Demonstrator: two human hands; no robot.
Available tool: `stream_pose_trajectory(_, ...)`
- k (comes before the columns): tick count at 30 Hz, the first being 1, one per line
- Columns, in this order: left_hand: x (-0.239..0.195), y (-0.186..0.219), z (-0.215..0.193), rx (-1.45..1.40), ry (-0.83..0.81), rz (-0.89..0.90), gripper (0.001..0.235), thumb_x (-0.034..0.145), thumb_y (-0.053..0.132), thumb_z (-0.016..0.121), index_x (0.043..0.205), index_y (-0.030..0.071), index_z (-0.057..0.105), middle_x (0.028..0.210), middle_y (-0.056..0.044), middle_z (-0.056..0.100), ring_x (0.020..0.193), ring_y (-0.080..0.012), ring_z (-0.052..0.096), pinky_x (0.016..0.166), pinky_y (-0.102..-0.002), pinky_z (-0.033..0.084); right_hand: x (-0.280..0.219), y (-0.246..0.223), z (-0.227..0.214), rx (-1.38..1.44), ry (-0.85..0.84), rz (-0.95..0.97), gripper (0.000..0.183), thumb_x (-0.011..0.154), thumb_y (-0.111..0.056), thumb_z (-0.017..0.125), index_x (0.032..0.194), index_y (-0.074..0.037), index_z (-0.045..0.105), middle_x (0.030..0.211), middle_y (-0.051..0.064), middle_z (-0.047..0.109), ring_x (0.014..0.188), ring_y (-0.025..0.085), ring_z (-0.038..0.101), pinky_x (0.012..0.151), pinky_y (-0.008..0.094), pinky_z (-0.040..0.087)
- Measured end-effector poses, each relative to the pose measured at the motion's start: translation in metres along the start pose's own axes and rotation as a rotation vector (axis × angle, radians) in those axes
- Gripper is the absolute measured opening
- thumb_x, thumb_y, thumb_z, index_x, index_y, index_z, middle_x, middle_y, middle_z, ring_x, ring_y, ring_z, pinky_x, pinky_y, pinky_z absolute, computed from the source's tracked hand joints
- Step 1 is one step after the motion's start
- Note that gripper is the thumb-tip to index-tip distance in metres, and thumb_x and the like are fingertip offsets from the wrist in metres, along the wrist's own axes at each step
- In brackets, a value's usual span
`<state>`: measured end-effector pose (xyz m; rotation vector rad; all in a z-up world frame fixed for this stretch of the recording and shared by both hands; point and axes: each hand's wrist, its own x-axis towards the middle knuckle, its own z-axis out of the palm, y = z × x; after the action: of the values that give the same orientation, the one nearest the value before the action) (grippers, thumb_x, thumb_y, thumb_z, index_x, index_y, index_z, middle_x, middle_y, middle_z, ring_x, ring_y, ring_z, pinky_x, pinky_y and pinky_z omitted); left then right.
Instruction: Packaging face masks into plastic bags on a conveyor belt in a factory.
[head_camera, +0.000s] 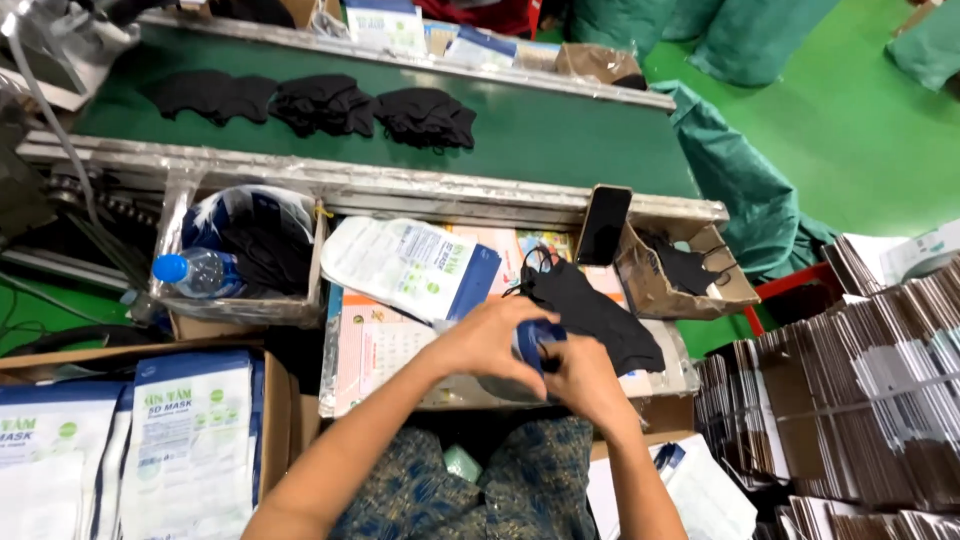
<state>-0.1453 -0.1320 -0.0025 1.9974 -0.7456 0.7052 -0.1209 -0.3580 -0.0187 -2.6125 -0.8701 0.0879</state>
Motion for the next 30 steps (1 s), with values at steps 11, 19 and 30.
stream_pose_trajectory(11,-0.015,-0.043,-0.041,-0.308,-0.252,-0.595,0.035,0.069,0.023,0.095,0.091,0.000,0.082,0.073,-0.013,0.075,0.064,-0.0091,0.063,0.066,-0.030,0.053,0.049,-0.040,0.000,0.408,-0.163,-0.043,0.012,0.080,0.003,0.074,0.092,0.003,0.077,0.099,0.006,0.067,0.087,0.021,0.068,0.074,0.029,0.052)
stream_pose_trajectory(19,-0.032,-0.080,-0.046,-0.426,0.205,-0.509,0.017,0.078,0.013,0.086,0.091,0.004,0.081,0.077,-0.010,0.076,0.062,-0.0123,0.071,0.055,-0.028,0.050,0.089,-0.081,0.027,0.192,0.331,0.016,0.007,0.087,-0.001,0.075,0.092,-0.001,0.070,0.077,0.009,0.061,0.067,0.020,0.060,0.061,0.032,0.047)
stream_pose_trajectory(30,-0.026,-0.092,-0.074,-0.523,0.107,-0.688,0.014,0.077,0.009,0.086,0.089,0.002,0.081,0.074,-0.008,0.079,0.061,-0.0072,0.066,0.053,-0.026,0.050,0.115,-0.088,0.030,0.131,0.374,-0.227,0.013,0.083,-0.002,0.076,0.089,-0.001,0.065,0.076,0.010,0.056,0.069,0.028,0.057,0.062,0.038,0.045)
